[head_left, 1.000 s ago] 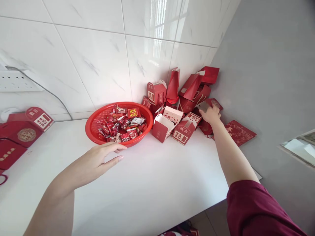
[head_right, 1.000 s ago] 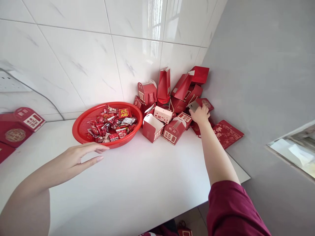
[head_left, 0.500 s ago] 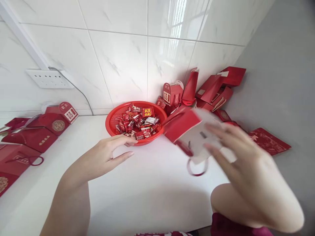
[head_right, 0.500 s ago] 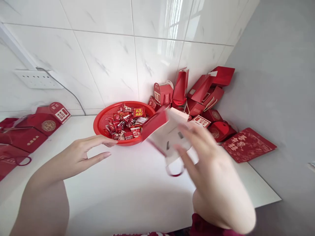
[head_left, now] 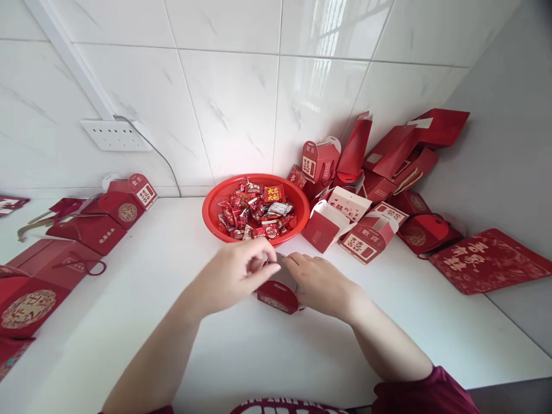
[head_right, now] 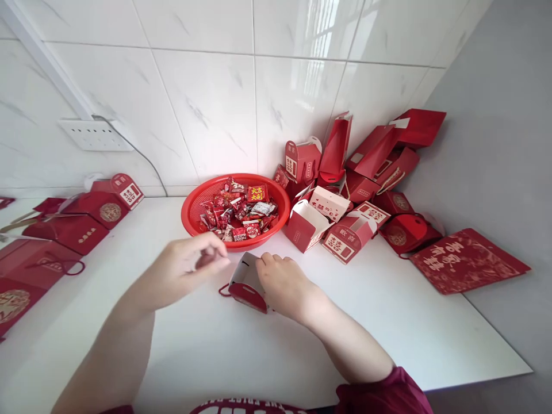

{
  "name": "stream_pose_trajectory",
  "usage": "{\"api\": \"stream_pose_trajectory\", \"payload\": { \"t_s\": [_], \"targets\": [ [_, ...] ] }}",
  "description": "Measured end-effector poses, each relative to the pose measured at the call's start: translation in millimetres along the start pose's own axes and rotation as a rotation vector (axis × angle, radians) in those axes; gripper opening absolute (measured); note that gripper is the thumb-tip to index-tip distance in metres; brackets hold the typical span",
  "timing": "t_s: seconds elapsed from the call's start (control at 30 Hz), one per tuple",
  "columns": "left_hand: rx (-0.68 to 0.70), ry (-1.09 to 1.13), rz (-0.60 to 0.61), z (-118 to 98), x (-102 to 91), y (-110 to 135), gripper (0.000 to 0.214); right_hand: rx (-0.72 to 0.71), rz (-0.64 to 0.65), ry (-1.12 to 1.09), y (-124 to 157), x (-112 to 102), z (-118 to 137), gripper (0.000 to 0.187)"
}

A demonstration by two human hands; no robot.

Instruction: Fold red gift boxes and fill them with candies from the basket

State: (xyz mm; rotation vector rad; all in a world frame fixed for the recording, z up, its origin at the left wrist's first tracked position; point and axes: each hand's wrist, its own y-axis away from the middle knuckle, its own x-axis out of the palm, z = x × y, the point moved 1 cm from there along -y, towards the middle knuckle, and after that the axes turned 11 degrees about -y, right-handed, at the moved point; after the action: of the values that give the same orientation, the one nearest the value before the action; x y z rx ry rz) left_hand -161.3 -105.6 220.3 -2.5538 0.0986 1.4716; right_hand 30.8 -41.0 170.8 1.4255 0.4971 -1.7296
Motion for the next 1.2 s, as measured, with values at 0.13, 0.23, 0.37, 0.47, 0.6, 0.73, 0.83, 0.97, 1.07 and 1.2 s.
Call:
{"api": "stream_pose_trajectory", "payload": {
  "t_s": [0.13, 0.23, 0.37, 0.47, 0.6, 0.73, 0.83, 0.97, 1.07, 1.2],
  "targets": [
    [0.07, -0.165, 0.081, -7.5, 31.4, -9.1, 0.024, -0.056, -0.022, -0.048, -2.3, 1.3, -1.2, 0.046],
    [0.064, -0.249, 0.129, -2.5, 41.9, -12.5, 0.03, -0.035, -0.059, -0.077, 0.1, 0.1, -3.5, 0.058],
    [0.008, -0.308, 0.207, 6.2, 38.8, -9.2, 0.032, 0.096, -0.034, -0.024, 0.9, 0.5, -3.5, 0.071],
    [-0.038, -0.372, 0.275, 9.2, 34.1, -4.7, 0.045, 0.143, 0.017, 0.054, -1.5, 0.4, -2.3, 0.082],
    [-0.039, -0.455, 0.265, 12.9, 31.2, -1.0, 0.037, 0.193, 0.063, 0.08, -7.0, 2.3, -7.1, 0.08],
    [-0.057, -0.537, 0.248, 17.6, 31.7, -0.5, 0.053, 0.126, 0.108, 0.018, -14.2, 9.1, -16.4, 0.043],
    [-0.16, -0.5, 0.27, 19.2, 36.5, -1.3, 0.043, 0.078, 0.112, 0.049, -20.2, 15.1, -21.2, 0.028],
    [-0.233, -0.45, 0.344, 17.3, 48.4, -5.0, 0.037, -0.028, 0.086, 0.105, -29.2, 22.5, -24.7, 0.036],
    [-0.235, -0.44, 0.431, 15.8, 55.0, -10.1, 0.041, -0.039, 0.059, 0.09, -36.6, 25.9, -26.3, 0.036],
    [-0.331, -0.351, 0.546, 23.0, 58.3, -16.7, 0.038, -0.044, -0.002, 0.057, -45.0, 28.5, -20.8, 0.03]
  ]
}}
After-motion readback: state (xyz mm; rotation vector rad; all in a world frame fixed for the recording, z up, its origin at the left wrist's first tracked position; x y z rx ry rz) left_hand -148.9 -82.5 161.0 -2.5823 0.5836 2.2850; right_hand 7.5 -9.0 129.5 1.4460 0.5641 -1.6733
